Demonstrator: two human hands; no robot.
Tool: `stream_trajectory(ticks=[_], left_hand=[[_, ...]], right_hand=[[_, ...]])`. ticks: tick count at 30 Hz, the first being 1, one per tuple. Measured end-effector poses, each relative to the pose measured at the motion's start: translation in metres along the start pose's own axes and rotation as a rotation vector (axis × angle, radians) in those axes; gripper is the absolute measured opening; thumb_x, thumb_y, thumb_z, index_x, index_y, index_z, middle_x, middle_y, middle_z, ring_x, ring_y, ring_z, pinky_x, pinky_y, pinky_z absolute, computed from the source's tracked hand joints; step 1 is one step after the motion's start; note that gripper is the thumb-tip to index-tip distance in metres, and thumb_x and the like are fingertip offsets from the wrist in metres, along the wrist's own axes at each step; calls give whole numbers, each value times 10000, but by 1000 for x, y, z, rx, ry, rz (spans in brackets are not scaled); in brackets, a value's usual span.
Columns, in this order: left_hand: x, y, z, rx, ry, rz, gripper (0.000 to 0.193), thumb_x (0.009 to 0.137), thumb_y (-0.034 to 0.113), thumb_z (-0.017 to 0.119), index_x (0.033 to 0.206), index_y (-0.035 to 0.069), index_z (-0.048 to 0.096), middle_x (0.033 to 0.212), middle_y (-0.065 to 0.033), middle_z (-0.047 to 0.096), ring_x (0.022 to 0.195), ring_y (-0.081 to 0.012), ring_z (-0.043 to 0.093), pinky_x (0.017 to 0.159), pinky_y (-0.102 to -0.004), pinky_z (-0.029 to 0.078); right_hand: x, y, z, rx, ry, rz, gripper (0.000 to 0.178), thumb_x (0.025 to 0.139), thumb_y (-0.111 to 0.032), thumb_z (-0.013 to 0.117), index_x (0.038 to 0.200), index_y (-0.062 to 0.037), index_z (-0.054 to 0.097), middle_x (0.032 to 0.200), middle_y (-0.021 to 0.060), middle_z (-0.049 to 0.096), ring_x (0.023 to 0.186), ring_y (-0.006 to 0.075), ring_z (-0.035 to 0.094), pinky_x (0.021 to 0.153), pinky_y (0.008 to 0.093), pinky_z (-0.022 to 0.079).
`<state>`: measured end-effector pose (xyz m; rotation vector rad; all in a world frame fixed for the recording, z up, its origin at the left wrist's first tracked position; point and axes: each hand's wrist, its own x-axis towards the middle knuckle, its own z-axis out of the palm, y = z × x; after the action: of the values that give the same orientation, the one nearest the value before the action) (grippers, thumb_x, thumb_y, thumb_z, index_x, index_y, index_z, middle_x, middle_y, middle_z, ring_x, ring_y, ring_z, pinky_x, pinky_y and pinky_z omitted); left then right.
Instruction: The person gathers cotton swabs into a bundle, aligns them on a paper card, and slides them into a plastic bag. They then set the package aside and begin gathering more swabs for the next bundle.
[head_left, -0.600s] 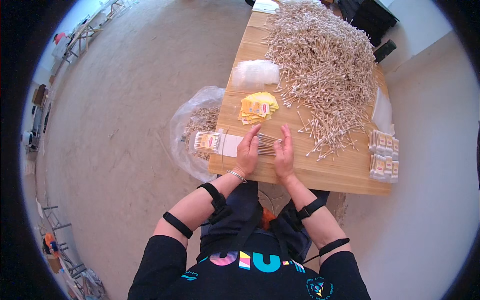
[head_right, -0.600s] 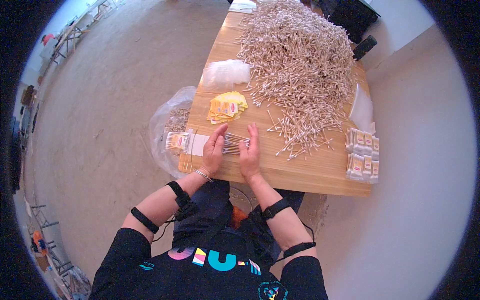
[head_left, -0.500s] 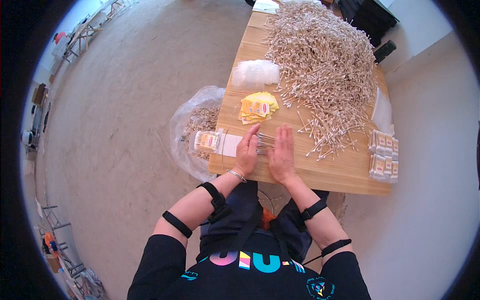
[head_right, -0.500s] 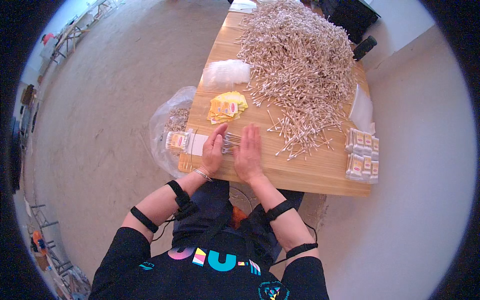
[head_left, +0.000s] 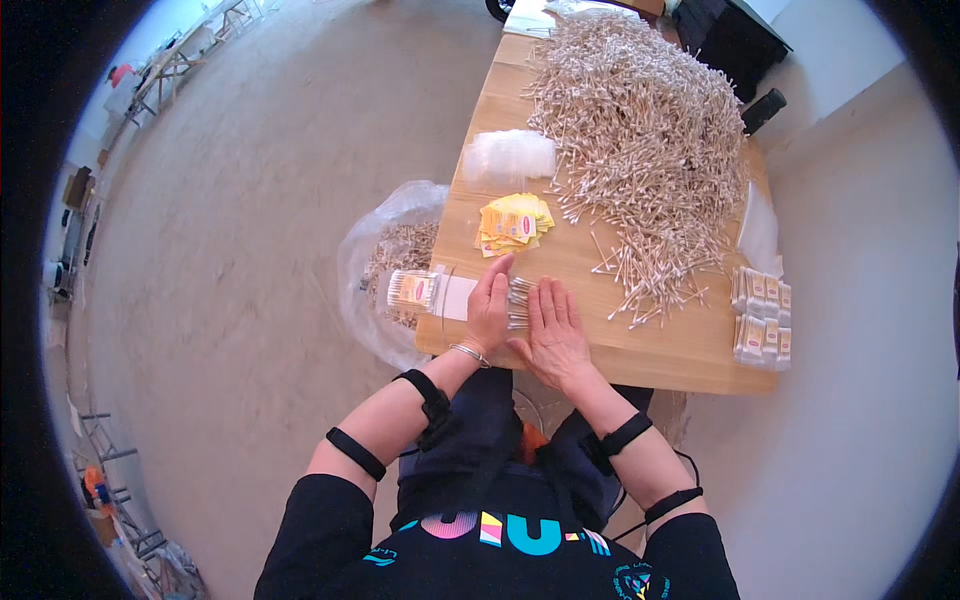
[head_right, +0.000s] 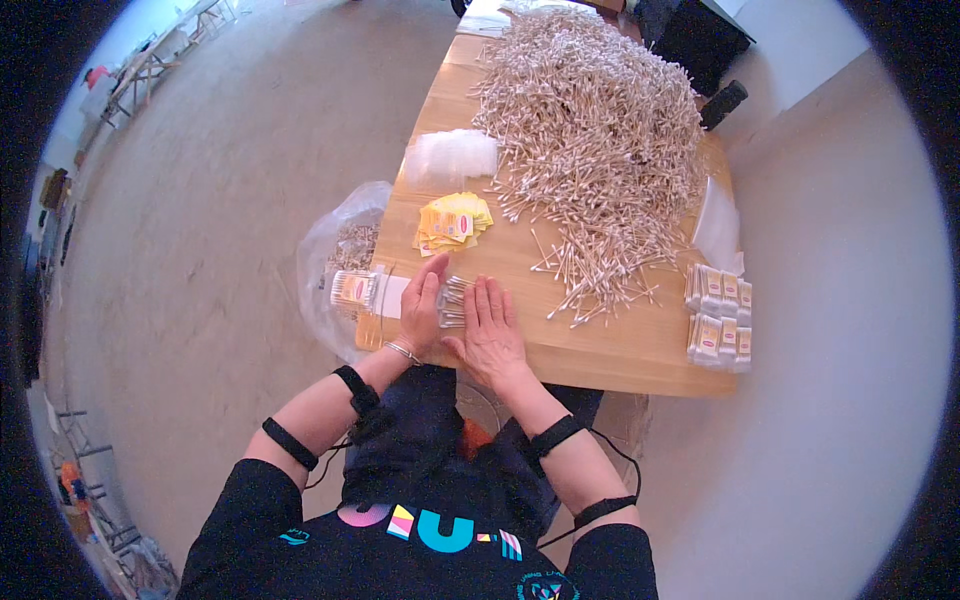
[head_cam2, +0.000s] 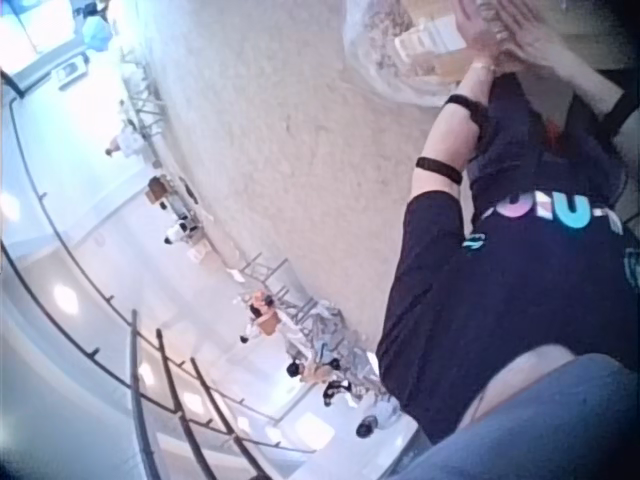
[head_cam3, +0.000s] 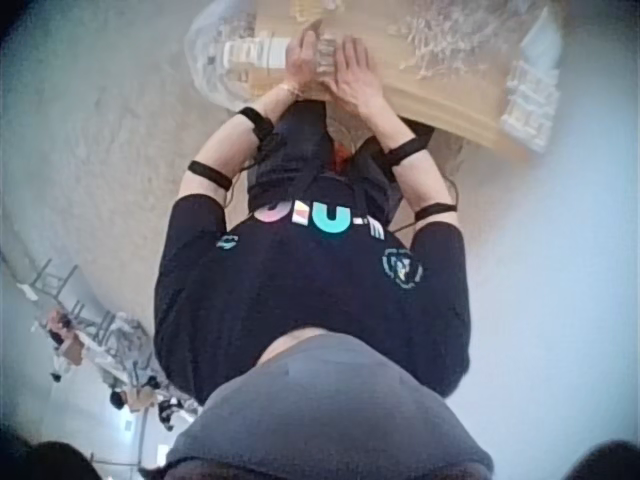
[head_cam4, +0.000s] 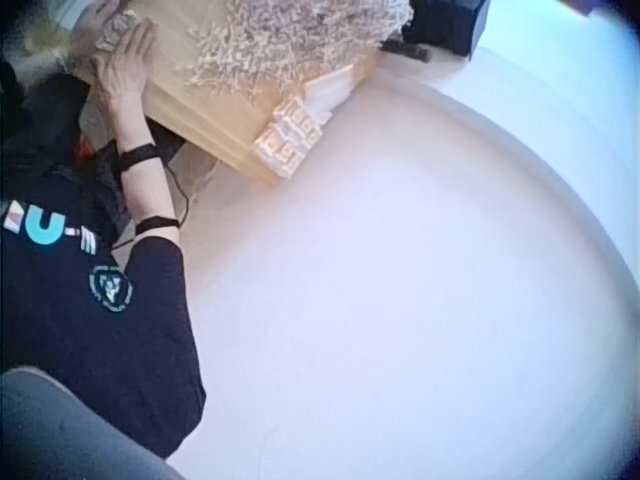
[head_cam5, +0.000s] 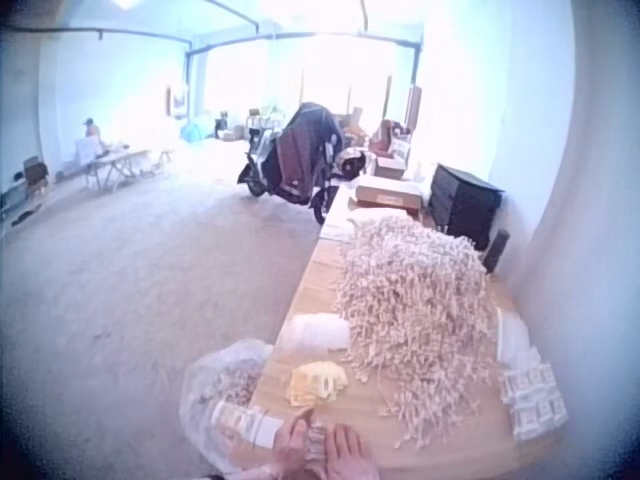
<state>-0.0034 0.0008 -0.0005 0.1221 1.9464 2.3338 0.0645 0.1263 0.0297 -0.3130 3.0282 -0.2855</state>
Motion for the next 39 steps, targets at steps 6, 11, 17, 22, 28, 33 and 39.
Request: stream_trajectory(ticks=[6, 11, 17, 22, 28, 33, 39], left_hand=[[-1, 4, 0, 30, -13, 46, 393, 988, 211, 386, 1280, -37, 480, 1257, -168, 546, 1197, -227, 494, 1013, -306, 365], [-1, 7, 0, 38, -30, 27, 403, 1003, 234, 375, 1284, -39, 469, 1294, -148, 517, 1227, -217, 462, 1049, -327, 341], [-1, 8, 0, 5, -35, 0, 411, 1003, 245, 374, 1291, -33, 466, 1307, -144, 507, 1237, -217, 452, 1051, -329, 339], [1, 3, -3, -19, -36, -2, 405, 1002, 246, 384, 1288, -27, 474, 1290, -136, 518, 1220, -207, 463, 1045, -324, 346], [0, 5, 0, -27, -9, -5, 397, 1000, 241, 391, 1276, -27, 489, 1259, -135, 542, 1184, -196, 490, 1019, -306, 365], [-2, 3, 0, -76, 33, 8, 402, 998, 248, 393, 1265, -35, 497, 1246, -139, 553, 1170, -195, 500, 1001, -293, 374], [-1, 10, 2, -83, -3, -30, 435, 1008, 273, 367, 1296, -44, 449, 1301, -155, 500, 1237, -228, 448, 1067, -340, 327]], right_hand=[[9, 8, -4, -19, 116, 28, 834, 828, -446, 591, 1426, 7, 228, 1499, 201, 188, 1408, 342, 127, 1134, 488, 101], [7, 4, -1, -93, 52, -5, 822, 837, -470, 562, 1438, -22, 223, 1507, 178, 184, 1416, 326, 109, 1139, 481, 92], [-9, -6, -1, -8, -22, -22, 805, 857, -487, 525, 1440, -21, 221, 1512, 178, 174, 1419, 327, 96, 1142, 472, 81], [-1, -3, -6, -28, -42, -31, 802, 867, -493, 509, 1444, -24, 208, 1517, 178, 149, 1419, 333, 81, 1140, 484, 71], [10, 5, -4, 18, 72, 44, 830, 839, -425, 592, 1439, -9, 197, 1508, 182, 165, 1412, 347, 100, 1135, 496, 82], [11, 17, 3, 167, 243, 131, 822, 806, -295, 667, 1421, 6, 212, 1485, 210, 196, 1398, 368, 139, 1130, 496, 122], [11, 21, 14, 711, 526, 247, 596, 878, -79, 528, 1391, 34, 247, 1479, 238, 195, 1391, 357, 177, 1134, 402, 164]])
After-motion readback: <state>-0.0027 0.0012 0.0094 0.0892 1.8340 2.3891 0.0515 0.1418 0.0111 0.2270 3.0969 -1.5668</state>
